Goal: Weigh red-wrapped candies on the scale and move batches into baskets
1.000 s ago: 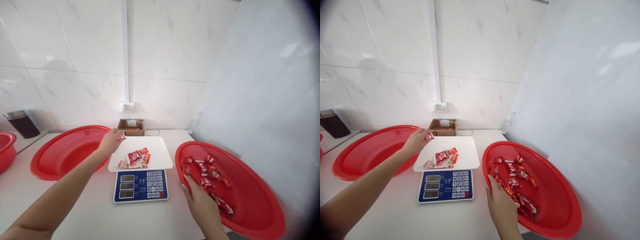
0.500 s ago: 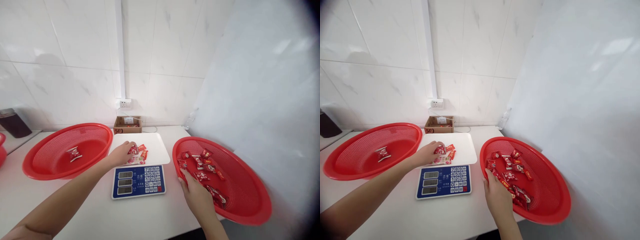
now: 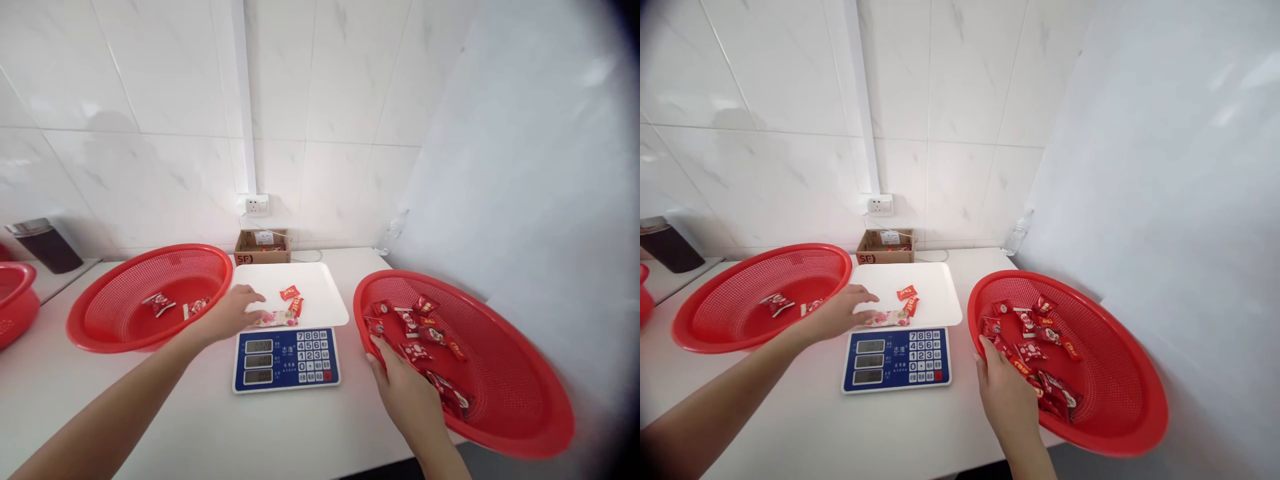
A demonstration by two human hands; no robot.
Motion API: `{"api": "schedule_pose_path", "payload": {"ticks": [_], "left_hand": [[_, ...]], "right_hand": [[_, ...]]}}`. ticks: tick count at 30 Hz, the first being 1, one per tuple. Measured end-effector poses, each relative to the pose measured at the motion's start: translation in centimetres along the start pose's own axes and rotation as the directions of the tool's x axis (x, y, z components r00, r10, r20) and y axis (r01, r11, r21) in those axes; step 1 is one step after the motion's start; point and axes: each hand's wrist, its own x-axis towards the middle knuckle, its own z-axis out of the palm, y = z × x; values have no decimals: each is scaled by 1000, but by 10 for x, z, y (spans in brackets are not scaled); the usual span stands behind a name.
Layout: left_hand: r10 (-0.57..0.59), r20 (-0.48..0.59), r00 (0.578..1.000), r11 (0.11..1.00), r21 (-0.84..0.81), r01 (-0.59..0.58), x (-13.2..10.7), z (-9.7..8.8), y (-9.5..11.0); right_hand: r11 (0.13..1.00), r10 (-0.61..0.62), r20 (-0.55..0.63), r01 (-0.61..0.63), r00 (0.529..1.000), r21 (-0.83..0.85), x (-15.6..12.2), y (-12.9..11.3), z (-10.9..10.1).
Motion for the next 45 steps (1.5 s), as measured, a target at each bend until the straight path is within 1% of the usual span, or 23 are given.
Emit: {"api": "schedule_pose_path", "payload": {"ticks": [2, 5, 8, 11, 14, 15, 17, 19, 21, 22, 23, 24, 25, 26, 28, 31, 32, 34, 37, 40, 42, 45], "left_hand": [[55, 62, 997, 998, -38, -53, 4, 9, 14], [100, 100, 990, 993, -73, -93, 11, 14, 26], [99, 93, 991, 992, -90, -90, 14, 15, 28], [59, 55, 997, 995, -88, -54, 12, 19, 27], [10, -32, 999, 998, -61, -12, 6, 19, 23], [-6, -73, 997, 999, -45, 2, 3, 17, 20], [-40, -176, 984, 999, -2, 40, -2, 7, 10], [-93, -296, 951, 993, 46, 111, -7, -10, -5], [-151, -397, 905, 977, 81, 199, -9, -25, -20], [-170, -426, 889, 969, 94, 230, -8, -30, -27], [-174, -432, 885, 965, 104, 241, -6, -31, -31], [-162, -416, 895, 967, 113, 228, -3, -29, -32], [-135, -381, 915, 974, 120, 194, 2, -23, -30], [-97, -329, 939, 982, 123, 144, 7, -14, -25], [-6, -211, 977, 992, 121, 33, 20, 9, -9], [91, -74, 993, 990, 114, -83, 40, 39, 22], [117, -39, 992, 988, 109, -112, 45, 45, 32], [154, 14, 988, 983, 97, -155, 54, 51, 45], [170, 54, 984, 981, 81, -174, 61, 51, 55], [143, 42, 989, 986, 76, -146, 58, 46, 55], [100, -2, 995, 992, 81, -100, 53, 38, 48], [-15, -131, 991, 995, 97, 28, 39, 16, 25]], "right_hand": [[1000, 10, 16, -10, 1000, -4, -1, 0, -1], [1000, 8, 37, -8, 999, 10, -2, -1, -1], [1000, 11, 55, -12, 998, 20, -2, -1, -2], [1000, 13, 57, -15, 998, 26, -1, -1, -3], [999, 10, 63, -12, 998, 31, 0, -1, -3], [999, 9, 66, -11, 998, 31, 0, -1, -3], [1000, 9, 67, -11, 998, 28, 0, 0, -3], [1000, 7, 60, -8, 998, 26, 0, 0, -1], [1000, -2, 50, 1, 999, 25, 0, 0, 0], [1000, -4, 44, 3, 999, 20, 1, 0, 0], [1000, -4, 39, 4, 999, 15, 1, 0, 1], [1000, -3, 33, 3, 999, 8, 1, 0, 1], [1000, -2, 27, 2, 1000, 2, 1, 0, 1], [1000, -4, 20, 4, 1000, -2, 1, 0, 1], [1000, -8, 14, 8, 1000, -6, 1, -1, 0], [1000, 2, 21, -2, 1000, -8, 1, -2, -1], [1000, 6, 27, -5, 1000, -6, 1, -2, -2], [1000, 10, 37, -10, 999, -5, 0, -2, -3], [1000, 19, 52, -18, 998, -18, -1, -3, -5], [1000, 15, 56, -14, 998, -23, -2, -3, -5], [1000, 2, 47, -1, 999, -15, -2, -2, -5], [1000, -19, 42, 19, 999, -4, -1, 0, -4]]}}
